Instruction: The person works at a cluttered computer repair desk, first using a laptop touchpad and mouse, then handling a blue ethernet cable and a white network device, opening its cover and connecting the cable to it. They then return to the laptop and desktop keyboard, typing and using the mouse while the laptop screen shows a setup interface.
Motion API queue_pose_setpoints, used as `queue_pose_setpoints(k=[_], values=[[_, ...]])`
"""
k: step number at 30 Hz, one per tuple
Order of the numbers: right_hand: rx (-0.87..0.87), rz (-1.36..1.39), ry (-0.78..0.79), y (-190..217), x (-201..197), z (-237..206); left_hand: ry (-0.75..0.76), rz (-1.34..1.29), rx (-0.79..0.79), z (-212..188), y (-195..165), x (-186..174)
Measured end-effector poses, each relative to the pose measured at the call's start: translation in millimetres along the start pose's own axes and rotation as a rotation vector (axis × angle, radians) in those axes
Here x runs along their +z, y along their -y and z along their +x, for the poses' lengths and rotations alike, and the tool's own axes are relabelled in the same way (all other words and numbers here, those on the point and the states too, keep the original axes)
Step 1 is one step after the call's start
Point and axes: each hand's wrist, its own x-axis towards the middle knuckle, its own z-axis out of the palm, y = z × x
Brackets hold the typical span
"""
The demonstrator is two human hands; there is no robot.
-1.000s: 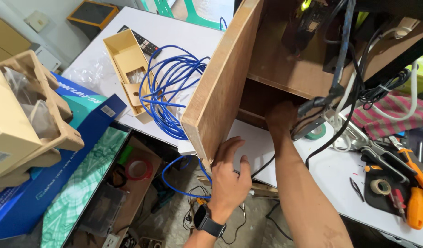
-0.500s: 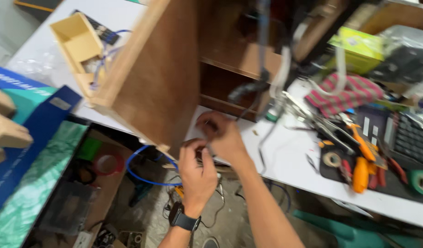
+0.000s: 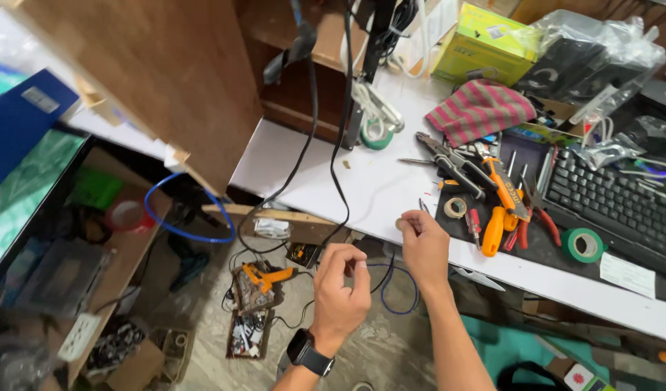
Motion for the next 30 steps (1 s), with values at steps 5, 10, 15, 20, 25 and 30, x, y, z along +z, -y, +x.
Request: queue_pose_setpoints(k=[5,10,15,20,25,30], values=[[-0.328,-0.244,-0.036,-21.9,-1.8,5.5,-0.092,0.017,0.010,-25.7,-1.1,-13.7],[-0.426,-0.114,-0.145,40.7,13.9,-31.6,-0.199,0.058,0.001,-35.6,-6.9,-74.1],[-0.579,0.089,0.029,134.5,85.4,-101.8,-0.353,0.101,-0.014,-44.0,-9.2,-164.0],[-0.598,0.230,0.282,205.3,190.2,-189.0,-0.505,0.202,0.003,-72.3,-2.9,-284.5],[-0.710,0.385,0.502,264.5,296.6,-280.2,-0.673,0.356,0.036,-109.5,-3.0,-416.8],[-0.824,0.363,0.668,310.4,390.8,-361.1,-0.816,0.449,-0.025,-151.6,0.4,-537.9]])
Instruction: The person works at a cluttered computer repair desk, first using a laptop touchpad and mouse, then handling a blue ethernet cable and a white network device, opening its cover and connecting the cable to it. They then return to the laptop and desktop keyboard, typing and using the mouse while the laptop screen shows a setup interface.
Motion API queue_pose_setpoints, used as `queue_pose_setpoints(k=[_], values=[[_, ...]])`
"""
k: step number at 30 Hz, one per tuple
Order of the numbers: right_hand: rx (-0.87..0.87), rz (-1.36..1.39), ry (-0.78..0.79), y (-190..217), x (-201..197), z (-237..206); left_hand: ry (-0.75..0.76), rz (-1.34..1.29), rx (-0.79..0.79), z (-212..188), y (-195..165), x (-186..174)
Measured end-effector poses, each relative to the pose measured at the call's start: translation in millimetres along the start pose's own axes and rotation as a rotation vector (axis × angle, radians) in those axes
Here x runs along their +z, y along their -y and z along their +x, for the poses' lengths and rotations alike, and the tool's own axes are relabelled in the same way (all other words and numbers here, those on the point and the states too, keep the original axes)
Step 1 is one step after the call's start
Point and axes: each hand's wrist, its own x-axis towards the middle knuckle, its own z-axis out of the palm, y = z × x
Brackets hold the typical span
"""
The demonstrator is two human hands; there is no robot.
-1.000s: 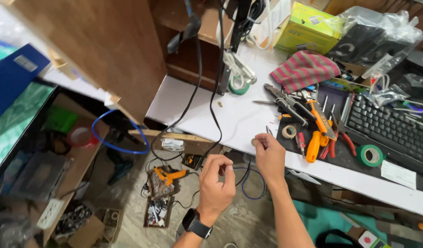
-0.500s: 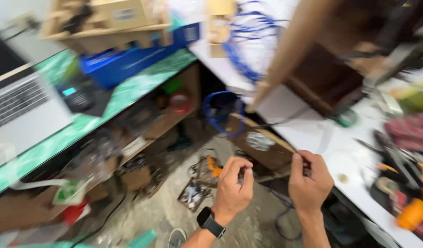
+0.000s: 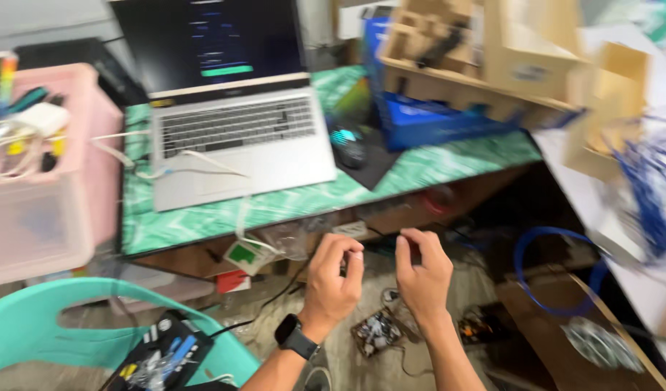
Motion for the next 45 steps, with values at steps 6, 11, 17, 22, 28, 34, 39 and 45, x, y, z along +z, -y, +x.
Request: queue_pose_setpoints(k=[6,11,17,22,28,34,39,45], values=[[-0.217,-0.077,0.060,-3.4,121.5,62.8,-0.141,0.177,0.129,48.0,60.2,-100.6],[-0.257,-0.232,0.133,-30.1,180.0,105.0,-0.165,0.412,0.171,73.6,106.1,-154.3],[-0.230,-0.293,0.252,-61.4,209.2,122.6,-0.123,0.610,0.270,98.7,148.2,-181.1],[-0.237,-0.316,0.237,-67.7,214.0,116.6,-0.114,0.672,0.273,103.2,164.8,-181.9],[-0.239,-0.315,0.245,-61.1,211.7,119.5,-0.136,0.708,0.268,102.3,167.0,-177.9],[-0.224,-0.303,0.246,-58.3,211.0,120.1,-0.132,0.707,0.248,103.3,167.0,-176.0],[-0.221,-0.314,0.251,-58.9,211.0,120.0,-0.133,0.718,0.244,101.8,170.0,-175.3],[-0.185,-0.313,0.259,-53.9,209.6,119.4,-0.115,0.722,0.257,101.7,170.9,-175.5]])
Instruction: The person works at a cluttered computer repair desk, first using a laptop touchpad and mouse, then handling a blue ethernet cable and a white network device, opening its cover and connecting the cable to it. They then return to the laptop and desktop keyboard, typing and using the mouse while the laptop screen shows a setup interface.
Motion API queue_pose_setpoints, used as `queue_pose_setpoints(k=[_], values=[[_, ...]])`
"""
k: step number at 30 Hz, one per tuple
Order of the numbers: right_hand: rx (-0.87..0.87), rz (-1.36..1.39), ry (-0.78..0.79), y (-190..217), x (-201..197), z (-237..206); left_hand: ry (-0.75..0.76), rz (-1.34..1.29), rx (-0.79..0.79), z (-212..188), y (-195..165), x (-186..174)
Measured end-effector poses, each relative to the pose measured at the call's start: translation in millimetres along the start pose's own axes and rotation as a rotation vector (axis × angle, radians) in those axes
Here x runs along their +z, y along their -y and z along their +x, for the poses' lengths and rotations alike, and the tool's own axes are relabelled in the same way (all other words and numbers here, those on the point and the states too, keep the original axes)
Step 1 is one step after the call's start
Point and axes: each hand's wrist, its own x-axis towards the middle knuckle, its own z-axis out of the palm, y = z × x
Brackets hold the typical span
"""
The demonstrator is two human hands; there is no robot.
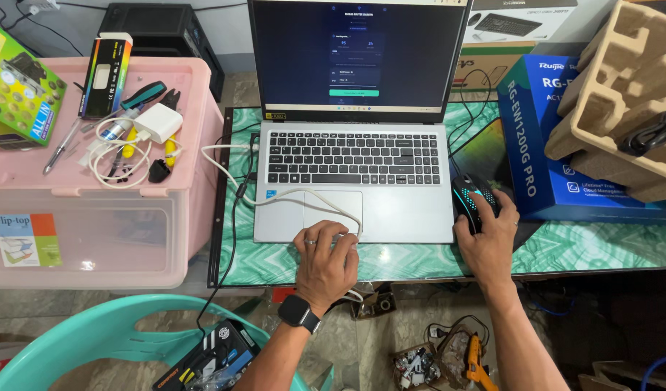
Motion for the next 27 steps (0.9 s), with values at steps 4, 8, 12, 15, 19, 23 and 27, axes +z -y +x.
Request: queue_pose_setpoints(k=[4,8,12,15,19,23,27], values=[[0.015,0.027,0.001,2.8,-1.7,-0.1,0.002,-0.004,-0.016,-0.9,-1.1,-0.6],[0.029,0.004,0.013,4.3,-2.0,0.0,0.011,-0.004,-0.035,0.5,-1.3,-0.9],[0.027,0.003,0.011,4.2,-0.8,0.3,0.022,0.009,-0.057,2.2,-1.6,-1.8],[0.022,0.005,0.006,1.5,0.9,-0.3,0.028,0.007,-0.063,2.1,-1.2,-1.5],[0.014,0.000,-0.010,-3.5,4.3,-0.1,0.025,0.011,-0.064,0.7,0.5,-0.7],[0.000,0.017,-0.026,-3.6,3.9,2.9,0.023,0.010,-0.058,2.4,1.3,-0.6],[0.027,-0.026,-0.005,2.6,2.9,7.7,0.028,0.015,-0.073,5.0,0.9,-2.2]])
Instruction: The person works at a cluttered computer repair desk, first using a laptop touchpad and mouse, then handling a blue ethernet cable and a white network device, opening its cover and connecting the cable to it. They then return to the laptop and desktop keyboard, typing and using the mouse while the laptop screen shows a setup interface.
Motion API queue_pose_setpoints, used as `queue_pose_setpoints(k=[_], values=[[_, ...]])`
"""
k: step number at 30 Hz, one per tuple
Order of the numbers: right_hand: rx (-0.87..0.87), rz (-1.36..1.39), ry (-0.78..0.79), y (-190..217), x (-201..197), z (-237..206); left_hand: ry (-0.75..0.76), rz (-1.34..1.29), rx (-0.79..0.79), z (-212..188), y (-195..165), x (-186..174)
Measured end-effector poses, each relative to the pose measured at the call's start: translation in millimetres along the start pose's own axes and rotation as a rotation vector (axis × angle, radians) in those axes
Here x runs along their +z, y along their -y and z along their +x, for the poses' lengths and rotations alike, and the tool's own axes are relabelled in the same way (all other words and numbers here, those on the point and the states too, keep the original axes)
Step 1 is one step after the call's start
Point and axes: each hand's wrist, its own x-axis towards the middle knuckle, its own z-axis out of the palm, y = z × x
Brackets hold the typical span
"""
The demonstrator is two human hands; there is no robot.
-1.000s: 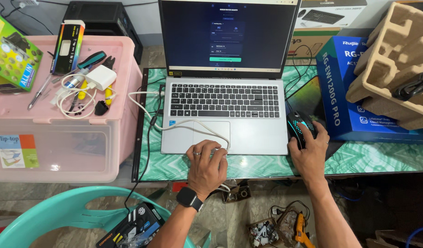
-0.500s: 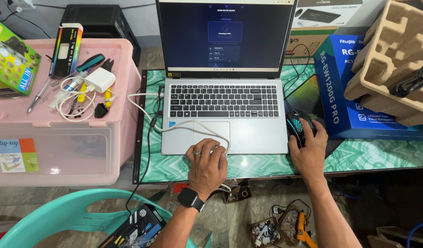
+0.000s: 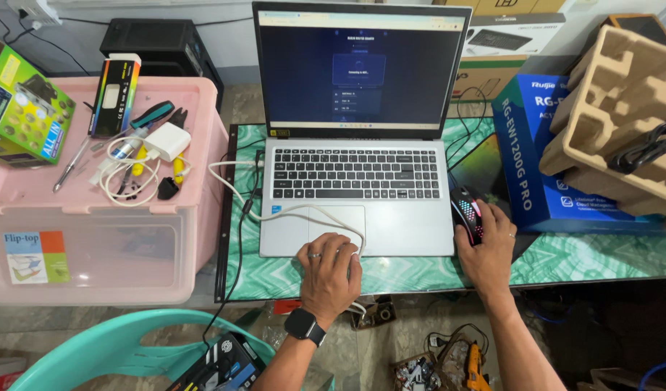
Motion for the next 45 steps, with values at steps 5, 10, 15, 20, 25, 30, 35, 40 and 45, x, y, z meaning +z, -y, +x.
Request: queue_pose_setpoints(k=[5,10,15,20,25,30,35,40,45], values=[[0.018,-0.030,0.011,4.3,-2.5,2.2,0.028,0.026,0.028,2.3,0.8,0.7],[0.032,-0.056,0.015,2.5,-0.3,5.3,0.030,0.004,0.109,6.6,-2.5,14.2],[0.042,-0.058,0.034,1.4,0.9,3.3,0.056,-0.032,0.192,5.4,-12.5,28.4],[0.052,-0.047,0.017,0.9,0.3,3.5,0.067,0.005,0.169,5.1,-14.2,25.8],[0.047,-0.041,-0.002,1.8,-1.1,3.3,0.116,0.031,0.170,6.7,-17.0,24.8],[0.047,-0.029,-0.003,2.6,-2.4,4.3,0.209,0.035,0.195,2.7,-13.8,30.7],[0.070,-0.042,0.012,5.8,-3.6,4.1,0.261,0.028,0.200,-1.9,-9.6,36.1],[0.056,-0.047,0.002,7.0,-3.9,5.7,0.276,0.031,0.184,-1.0,-10.5,35.9],[0.071,-0.053,-0.002,5.0,-3.9,5.7,0.272,0.029,0.177,2.4,-12.7,34.7]])
